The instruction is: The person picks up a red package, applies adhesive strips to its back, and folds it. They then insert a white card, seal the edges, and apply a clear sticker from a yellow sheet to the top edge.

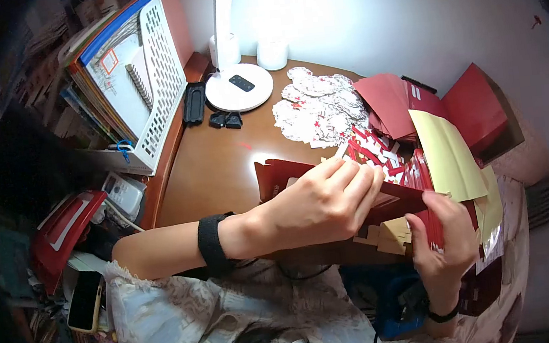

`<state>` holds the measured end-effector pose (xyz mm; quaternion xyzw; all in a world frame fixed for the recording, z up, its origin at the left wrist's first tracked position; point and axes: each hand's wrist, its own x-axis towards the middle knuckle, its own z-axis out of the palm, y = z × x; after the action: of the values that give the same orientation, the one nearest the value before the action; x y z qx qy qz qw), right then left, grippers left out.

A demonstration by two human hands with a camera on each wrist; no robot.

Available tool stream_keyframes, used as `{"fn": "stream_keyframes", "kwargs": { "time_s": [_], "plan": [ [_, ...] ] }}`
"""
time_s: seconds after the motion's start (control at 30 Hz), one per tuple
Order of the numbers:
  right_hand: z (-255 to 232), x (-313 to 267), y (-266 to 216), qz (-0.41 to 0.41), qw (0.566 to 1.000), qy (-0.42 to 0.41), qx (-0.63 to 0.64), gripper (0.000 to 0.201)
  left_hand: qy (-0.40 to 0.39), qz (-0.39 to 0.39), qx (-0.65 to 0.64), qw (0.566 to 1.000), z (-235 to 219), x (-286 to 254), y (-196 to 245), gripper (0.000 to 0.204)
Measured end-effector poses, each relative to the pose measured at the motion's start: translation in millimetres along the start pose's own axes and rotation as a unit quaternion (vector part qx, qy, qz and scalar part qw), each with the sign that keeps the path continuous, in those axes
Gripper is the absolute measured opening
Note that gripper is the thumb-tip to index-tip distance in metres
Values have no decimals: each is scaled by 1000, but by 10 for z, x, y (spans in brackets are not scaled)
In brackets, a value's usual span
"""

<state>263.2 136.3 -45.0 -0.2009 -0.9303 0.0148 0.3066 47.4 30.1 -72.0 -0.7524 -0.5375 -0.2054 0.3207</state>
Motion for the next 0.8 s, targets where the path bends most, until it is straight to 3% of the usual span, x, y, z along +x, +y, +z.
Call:
{"fn": "stream_keyframes", "kwargs": {
  "time_s": [0.03,0.1,0.17,0.3,0.33,0.4,0.43,0.5,0.57,0.6,0.67,0.73,0.8],
  "plan": [
    [51,73,-32,-78,995,51,-24,37,-2,4,7,1000,-4,8,2,45],
    [114,207,-83,-102,993,38,-51,37,1,-1,-2,1000,37,-9,31,46],
    [248,318,-76,-143,989,-23,11,39,19,-20,-26,999,53,-23,48,45],
    [418,395,-27,-121,988,-19,90,52,27,-43,-58,997,-64,-23,-50,41],
    [432,425,-42,-120,987,-17,110,53,55,-95,-119,987,-176,-24,-115,41],
    [460,434,-2,-146,986,-2,80,51,80,-222,-212,948,-367,-74,-269,42],
    [463,433,12,-170,984,11,50,50,97,-248,-251,931,-430,-124,-400,36],
    [444,437,9,-161,986,23,47,44,-50,-313,-297,901,-629,-256,-590,33],
    [455,426,66,-145,988,35,31,42,-104,-433,-474,760,-507,-401,-699,32],
    [469,428,88,-143,989,41,19,42,-127,-433,-483,750,-452,-441,-708,31],
    [483,425,117,-139,989,41,3,43,-123,-439,-419,785,-366,-467,-653,18],
    [487,409,130,-134,990,37,-14,44,-133,-450,-396,789,-291,-497,-600,16],
    [497,397,134,-133,990,40,-37,45,-68,-463,-421,777,-164,-578,-562,16]
  ]
}}
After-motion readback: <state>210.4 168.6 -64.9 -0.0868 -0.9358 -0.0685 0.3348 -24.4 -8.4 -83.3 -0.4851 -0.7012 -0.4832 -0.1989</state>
